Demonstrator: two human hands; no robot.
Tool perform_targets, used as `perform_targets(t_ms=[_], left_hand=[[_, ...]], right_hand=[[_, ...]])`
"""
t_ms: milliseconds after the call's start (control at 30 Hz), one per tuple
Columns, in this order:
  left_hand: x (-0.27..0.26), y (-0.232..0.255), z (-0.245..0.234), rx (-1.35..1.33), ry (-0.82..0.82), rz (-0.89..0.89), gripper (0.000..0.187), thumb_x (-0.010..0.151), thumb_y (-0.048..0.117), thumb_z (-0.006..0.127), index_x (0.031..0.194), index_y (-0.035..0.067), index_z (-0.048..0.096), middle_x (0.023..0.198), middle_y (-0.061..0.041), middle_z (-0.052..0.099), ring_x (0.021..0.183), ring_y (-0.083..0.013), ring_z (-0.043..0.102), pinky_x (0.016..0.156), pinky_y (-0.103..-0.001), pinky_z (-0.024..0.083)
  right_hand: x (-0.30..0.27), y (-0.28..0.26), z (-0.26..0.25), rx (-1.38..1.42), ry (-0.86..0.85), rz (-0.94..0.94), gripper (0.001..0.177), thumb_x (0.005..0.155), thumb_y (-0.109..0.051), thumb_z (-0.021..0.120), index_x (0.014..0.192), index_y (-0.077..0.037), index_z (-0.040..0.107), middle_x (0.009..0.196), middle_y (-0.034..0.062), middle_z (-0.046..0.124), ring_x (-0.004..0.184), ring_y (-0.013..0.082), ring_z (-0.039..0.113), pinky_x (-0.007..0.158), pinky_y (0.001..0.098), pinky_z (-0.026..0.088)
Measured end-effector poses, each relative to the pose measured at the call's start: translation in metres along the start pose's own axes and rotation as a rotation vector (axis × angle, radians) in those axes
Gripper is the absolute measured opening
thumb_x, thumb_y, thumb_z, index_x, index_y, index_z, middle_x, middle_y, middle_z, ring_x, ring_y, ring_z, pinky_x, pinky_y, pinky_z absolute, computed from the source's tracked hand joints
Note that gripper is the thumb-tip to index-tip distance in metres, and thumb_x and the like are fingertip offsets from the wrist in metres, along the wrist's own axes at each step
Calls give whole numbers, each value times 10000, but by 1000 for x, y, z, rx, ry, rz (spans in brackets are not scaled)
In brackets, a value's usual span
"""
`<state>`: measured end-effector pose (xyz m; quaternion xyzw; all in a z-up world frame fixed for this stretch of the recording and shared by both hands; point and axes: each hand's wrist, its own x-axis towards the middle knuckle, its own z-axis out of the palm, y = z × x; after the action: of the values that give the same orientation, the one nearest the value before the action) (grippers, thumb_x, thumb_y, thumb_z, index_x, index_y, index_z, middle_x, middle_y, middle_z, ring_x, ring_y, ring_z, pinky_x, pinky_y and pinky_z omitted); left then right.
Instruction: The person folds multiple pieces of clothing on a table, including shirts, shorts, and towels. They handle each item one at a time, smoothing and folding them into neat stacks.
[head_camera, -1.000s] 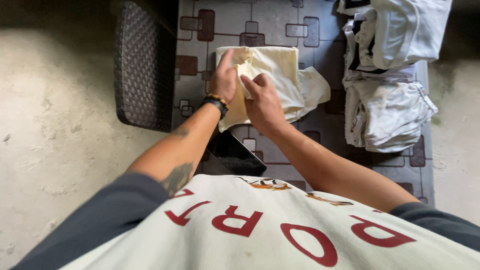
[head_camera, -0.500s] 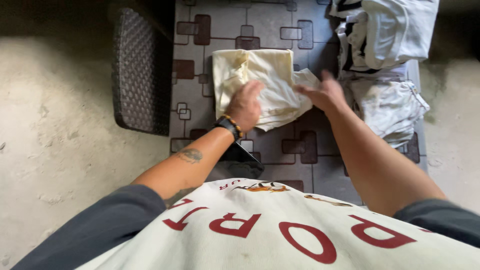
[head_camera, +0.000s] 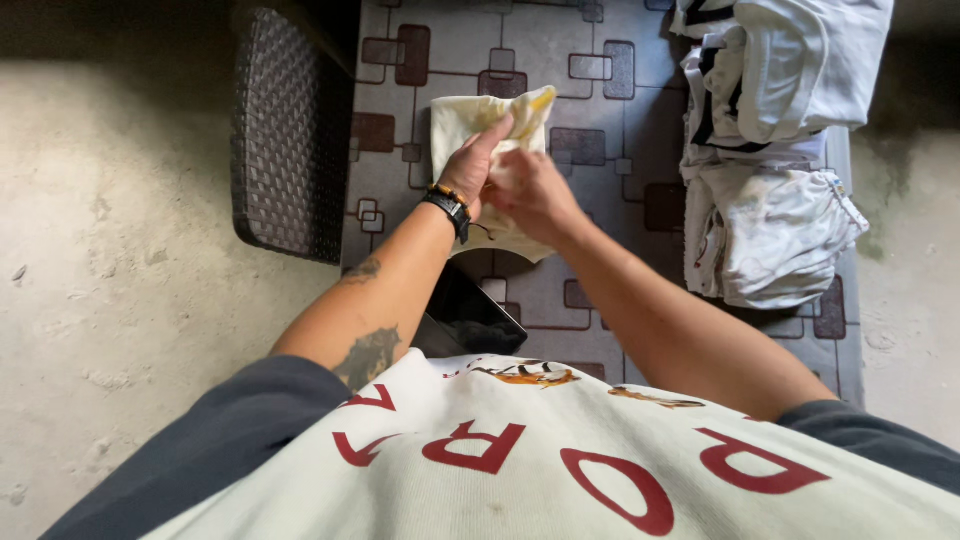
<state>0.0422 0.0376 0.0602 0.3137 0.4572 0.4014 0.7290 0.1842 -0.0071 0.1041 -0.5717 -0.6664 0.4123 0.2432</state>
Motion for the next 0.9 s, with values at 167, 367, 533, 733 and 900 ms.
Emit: perform_targets(t_ms=[167, 367, 533, 733, 900], left_hand=[[35, 10, -3, 912, 241, 11, 685, 737, 482, 827, 1246, 63, 640, 1151, -119, 744, 1037, -220, 740, 924, -332, 575], [133, 4, 4, 1196, 280, 173, 431, 789, 383, 788, 1117, 111, 729, 1059, -110, 765, 991, -237, 747, 906, -349, 575], [164, -7, -25, 1138, 189, 154, 341, 745, 285, 820, 1029, 124, 723, 1004, -81, 771, 955, -206, 756, 886, -331, 572], [134, 23, -12, 1075, 302, 642, 274, 795, 203, 820, 1019, 109, 694, 989, -94, 692, 887, -253, 696, 819, -368, 566], [37, 42, -45, 1115, 602, 736, 203, 821, 178, 812, 927, 83, 667, 958, -109, 628, 873, -289, 652, 790, -406, 545]], right_hand=[[-10, 9, 22, -56, 86, -105, 459, 814, -167, 773, 1239, -87, 621, 1192, 172, 608, 1074, 381, 619, 917, 456, 519], [-15, 33, 24, -76, 100, -92, 259, 981, -267, 780, 1098, -57, 684, 1111, 175, 648, 1022, 355, 649, 891, 443, 543], [-20, 36, 13, 515, 182, 444, 320, 932, -240, 701, 1116, 9, 621, 960, 99, 702, 821, 194, 728, 596, 347, 627], [-10, 16, -12, 81, -39, 561, 379, 939, -319, 726, 1126, -17, 594, 911, 156, 744, 771, 271, 751, 535, 341, 543], [-4, 20, -21, -436, -7, 284, 486, 939, -500, 748, 1063, -35, 678, 951, 174, 732, 879, 309, 686, 702, 428, 520]])
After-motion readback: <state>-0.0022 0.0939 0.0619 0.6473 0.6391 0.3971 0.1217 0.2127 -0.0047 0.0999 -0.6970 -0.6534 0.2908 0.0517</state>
